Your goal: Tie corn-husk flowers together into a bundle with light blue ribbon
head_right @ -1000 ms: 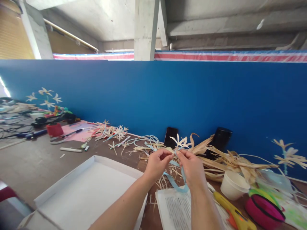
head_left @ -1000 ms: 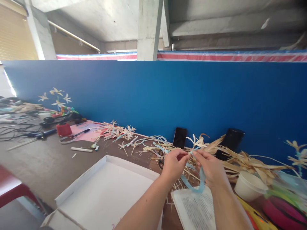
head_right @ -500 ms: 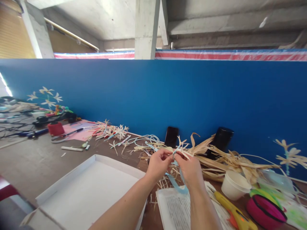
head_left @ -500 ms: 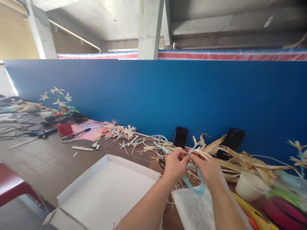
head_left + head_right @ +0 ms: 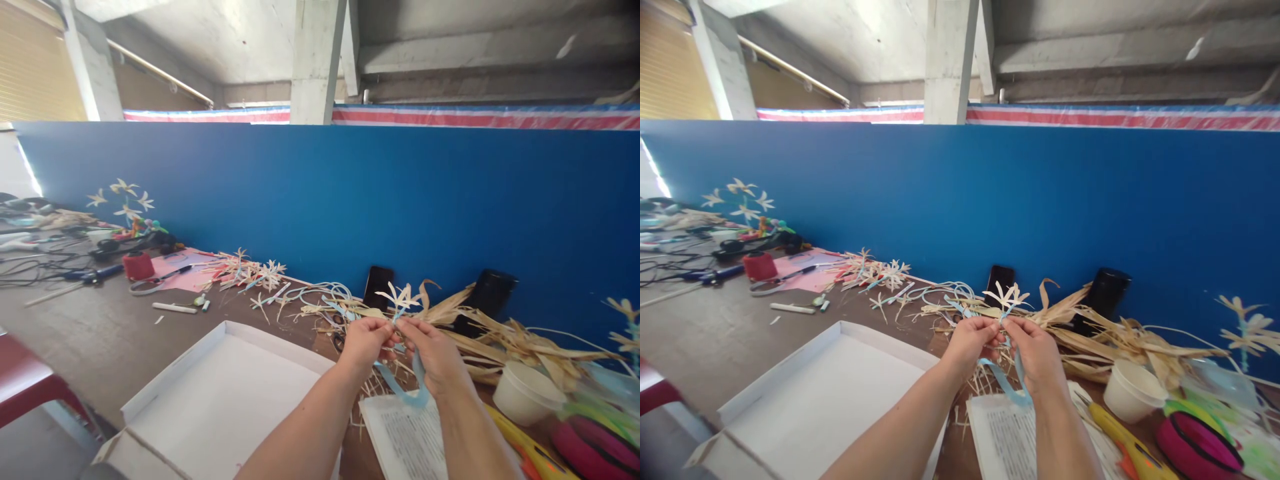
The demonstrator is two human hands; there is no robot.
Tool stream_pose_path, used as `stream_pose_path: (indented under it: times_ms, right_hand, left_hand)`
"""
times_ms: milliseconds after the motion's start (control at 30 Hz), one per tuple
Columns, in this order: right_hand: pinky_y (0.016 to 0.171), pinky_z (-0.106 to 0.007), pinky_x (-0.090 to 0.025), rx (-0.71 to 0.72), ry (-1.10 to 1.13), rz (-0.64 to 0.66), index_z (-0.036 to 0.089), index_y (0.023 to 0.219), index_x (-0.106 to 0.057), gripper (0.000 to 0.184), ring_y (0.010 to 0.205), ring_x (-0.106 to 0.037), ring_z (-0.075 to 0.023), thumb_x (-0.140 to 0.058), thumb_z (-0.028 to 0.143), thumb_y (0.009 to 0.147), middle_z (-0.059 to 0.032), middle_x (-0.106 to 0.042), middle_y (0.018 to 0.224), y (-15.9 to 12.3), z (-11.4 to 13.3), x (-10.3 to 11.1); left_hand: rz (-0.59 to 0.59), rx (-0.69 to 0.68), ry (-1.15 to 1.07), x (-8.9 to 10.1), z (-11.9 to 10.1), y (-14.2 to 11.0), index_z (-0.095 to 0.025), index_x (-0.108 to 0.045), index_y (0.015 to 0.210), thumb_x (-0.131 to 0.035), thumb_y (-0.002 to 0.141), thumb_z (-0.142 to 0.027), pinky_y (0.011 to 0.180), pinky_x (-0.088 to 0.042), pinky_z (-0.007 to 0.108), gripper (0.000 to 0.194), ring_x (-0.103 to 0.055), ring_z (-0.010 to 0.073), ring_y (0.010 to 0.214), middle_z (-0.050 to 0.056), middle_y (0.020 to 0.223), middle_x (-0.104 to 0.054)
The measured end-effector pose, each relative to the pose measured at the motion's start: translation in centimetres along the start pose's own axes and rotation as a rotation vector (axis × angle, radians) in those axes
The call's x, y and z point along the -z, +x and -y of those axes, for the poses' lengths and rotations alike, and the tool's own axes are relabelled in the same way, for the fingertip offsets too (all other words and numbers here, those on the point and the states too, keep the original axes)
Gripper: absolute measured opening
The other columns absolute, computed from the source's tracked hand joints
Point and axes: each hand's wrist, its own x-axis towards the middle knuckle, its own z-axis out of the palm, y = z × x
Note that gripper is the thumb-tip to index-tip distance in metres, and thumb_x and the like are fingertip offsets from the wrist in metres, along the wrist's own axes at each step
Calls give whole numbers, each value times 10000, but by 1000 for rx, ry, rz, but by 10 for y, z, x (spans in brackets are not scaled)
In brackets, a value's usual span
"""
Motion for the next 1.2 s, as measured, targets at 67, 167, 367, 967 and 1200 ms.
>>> stream_pose_path:
  times_ms: [67,167,367,967,1200]
  right_hand:
    - [423,-186,-337,-5,15,0,152,730,-665,300,440,-421,-74,-798,303,508,38,-509,458,1,-1,1]
    - [421,-201,-340,0,11,-5,157,707,-656,291,428,-414,-78,-798,309,503,45,-507,453,3,-5,2]
    - [457,-248,-364,109,-286,6,157,732,-681,274,453,-478,-125,-712,399,607,24,-567,496,1,-6,3]
    - [681,-305,-428,296,-683,75,190,756,-679,179,691,-615,-208,-622,323,650,-18,-691,715,-9,2,-6]
    - [626,-289,-418,234,-555,153,185,786,-655,206,640,-579,-180,-650,340,650,-4,-658,680,-5,-5,-6]
  left_hand:
    - [17,17,-30,0,0,0,-112,-619,724,-657,663,-325,462,-450,216,224,-507,80,473,42,656,-614]
    - [25,-1,-30,-1,-1,-1,-110,-609,716,-678,643,-317,534,-492,246,230,-548,106,552,43,655,-604]
    - [-61,-104,31,0,1,2,-133,-615,789,-697,638,-371,591,-497,255,294,-563,126,659,36,723,-597]
    - [-136,9,-228,8,-3,5,-101,-621,577,-816,433,-384,543,-378,224,373,-440,66,516,-6,535,-519]
    - [-165,12,-277,6,-8,4,-105,-593,531,-816,397,-362,467,-288,215,365,-369,49,441,-17,476,-498]
